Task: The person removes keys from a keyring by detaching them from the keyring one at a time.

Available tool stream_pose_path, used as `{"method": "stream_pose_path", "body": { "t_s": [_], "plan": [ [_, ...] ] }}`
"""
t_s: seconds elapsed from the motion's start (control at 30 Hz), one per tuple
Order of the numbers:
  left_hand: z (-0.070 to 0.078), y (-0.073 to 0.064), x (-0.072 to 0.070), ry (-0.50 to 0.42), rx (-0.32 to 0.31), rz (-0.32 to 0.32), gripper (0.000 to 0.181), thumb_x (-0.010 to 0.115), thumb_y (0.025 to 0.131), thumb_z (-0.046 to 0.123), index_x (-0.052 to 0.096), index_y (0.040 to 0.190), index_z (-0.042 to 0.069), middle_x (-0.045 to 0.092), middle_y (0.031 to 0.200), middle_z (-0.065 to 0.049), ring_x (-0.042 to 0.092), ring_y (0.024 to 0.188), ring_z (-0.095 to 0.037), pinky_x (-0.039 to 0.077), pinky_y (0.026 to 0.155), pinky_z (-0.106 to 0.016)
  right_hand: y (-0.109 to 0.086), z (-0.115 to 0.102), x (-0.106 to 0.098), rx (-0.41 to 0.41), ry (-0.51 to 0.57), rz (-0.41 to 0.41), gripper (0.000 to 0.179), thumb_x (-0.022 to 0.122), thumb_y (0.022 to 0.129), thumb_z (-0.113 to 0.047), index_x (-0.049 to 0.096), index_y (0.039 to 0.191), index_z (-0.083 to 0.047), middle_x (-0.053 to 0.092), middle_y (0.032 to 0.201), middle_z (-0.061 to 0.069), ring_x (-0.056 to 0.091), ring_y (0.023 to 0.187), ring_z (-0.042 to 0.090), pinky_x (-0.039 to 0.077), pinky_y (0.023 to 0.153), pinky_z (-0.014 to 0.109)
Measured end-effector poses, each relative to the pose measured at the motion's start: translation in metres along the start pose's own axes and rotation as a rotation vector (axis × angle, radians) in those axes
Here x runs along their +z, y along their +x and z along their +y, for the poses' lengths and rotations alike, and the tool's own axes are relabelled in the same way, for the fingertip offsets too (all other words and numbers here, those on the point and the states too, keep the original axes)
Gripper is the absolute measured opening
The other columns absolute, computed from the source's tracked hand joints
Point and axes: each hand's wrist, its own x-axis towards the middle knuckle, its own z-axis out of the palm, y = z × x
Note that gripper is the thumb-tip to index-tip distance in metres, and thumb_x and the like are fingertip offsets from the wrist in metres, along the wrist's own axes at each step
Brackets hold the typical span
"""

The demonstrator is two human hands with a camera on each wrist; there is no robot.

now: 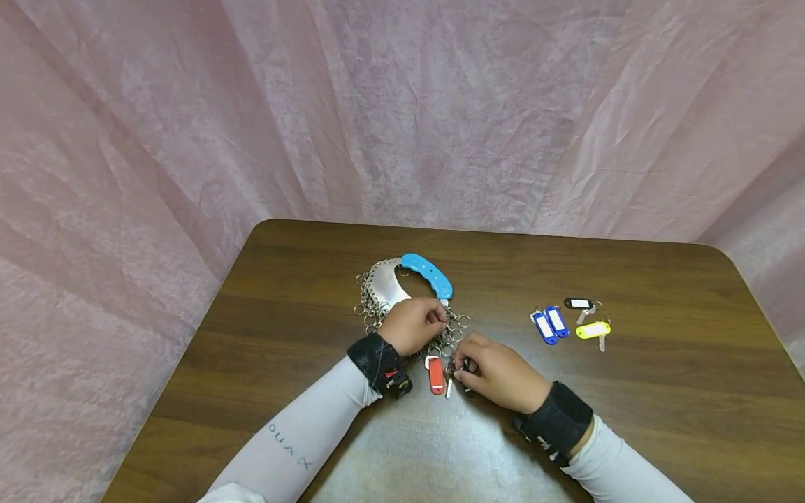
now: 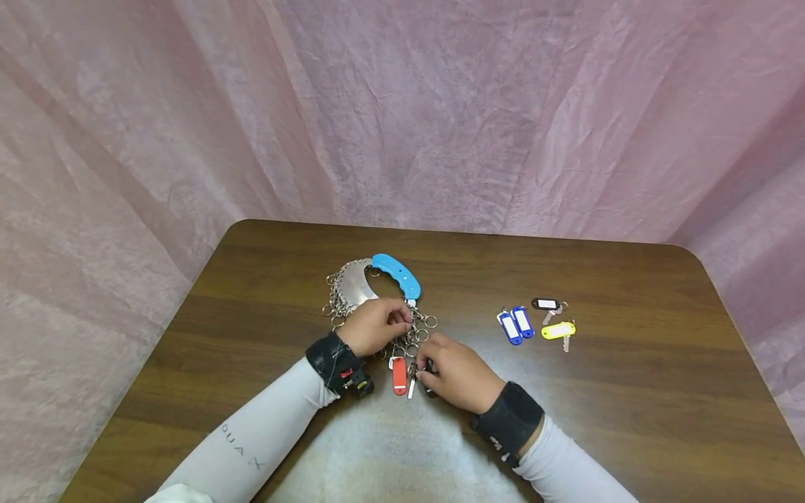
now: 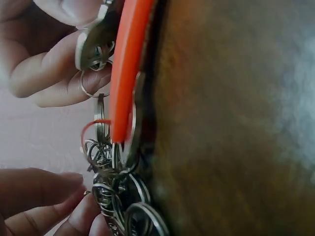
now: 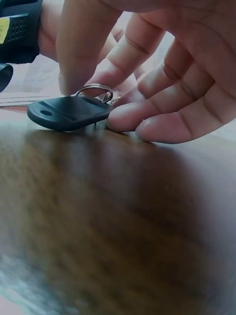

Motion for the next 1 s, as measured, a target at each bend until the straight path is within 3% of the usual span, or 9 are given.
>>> {"method": "stream_pose_path", "body": {
  "t_s": [0.2,0.43,0.67,0.87,1.0],
  "plan": [
    [0.007,-0.004,-0.001,0.047,0.052,0.005,0.005,0.072,0.085,0.013,0.069,0.086,0.016,0.058,0.081,0.001,0.050,0.072,-0.008,0.040,0.066,-0.022,0.001,0.000,-0.001,0.012,0.013,0.016,0.015,0.074,0.089,-0.017,0.058,0.086,-0.018,0.055,0.085,-0.003,0.048,0.073,0.003,0.042,0.065,0.020],
    [0.013,-0.006,-0.002,0.062,0.107,-0.135,0.017,0.071,0.080,0.004,0.072,0.094,0.015,0.057,0.079,0.005,0.050,0.073,-0.006,0.040,0.067,-0.020,0.001,0.000,-0.002,0.055,0.049,0.003,0.017,0.071,0.092,-0.019,0.055,0.085,-0.020,0.053,0.083,-0.005,0.046,0.071,0.000,0.041,0.064,0.019],
    [0.015,-0.008,-0.003,0.076,0.136,-0.212,0.017,0.076,0.078,0.006,0.070,0.091,0.015,0.055,0.074,0.007,0.049,0.070,-0.005,0.039,0.065,-0.020,0.002,0.000,-0.003,0.102,0.089,0.000,0.017,0.069,0.093,-0.020,0.054,0.087,-0.019,0.052,0.082,-0.005,0.048,0.071,0.001,0.042,0.064,0.020],
    [0.015,-0.009,0.000,0.118,0.169,-0.206,0.010,0.076,0.080,0.010,0.070,0.086,0.014,0.054,0.070,0.007,0.049,0.069,-0.006,0.038,0.063,-0.020,0.002,0.000,-0.003,0.103,0.095,0.020,0.016,0.069,0.093,-0.019,0.054,0.087,-0.020,0.052,0.078,-0.009,0.048,0.069,0.000,0.041,0.063,0.020],
    [0.016,-0.009,0.002,0.133,0.183,-0.200,0.003,0.075,0.083,0.012,0.073,0.083,0.015,0.062,0.072,0.005,0.051,0.070,-0.007,0.040,0.065,-0.021,0.002,0.001,-0.003,0.098,0.112,0.042,0.016,0.069,0.093,-0.018,0.055,0.087,-0.020,0.052,0.076,-0.010,0.047,0.066,-0.001,0.041,0.061,0.020]
  ]
}}
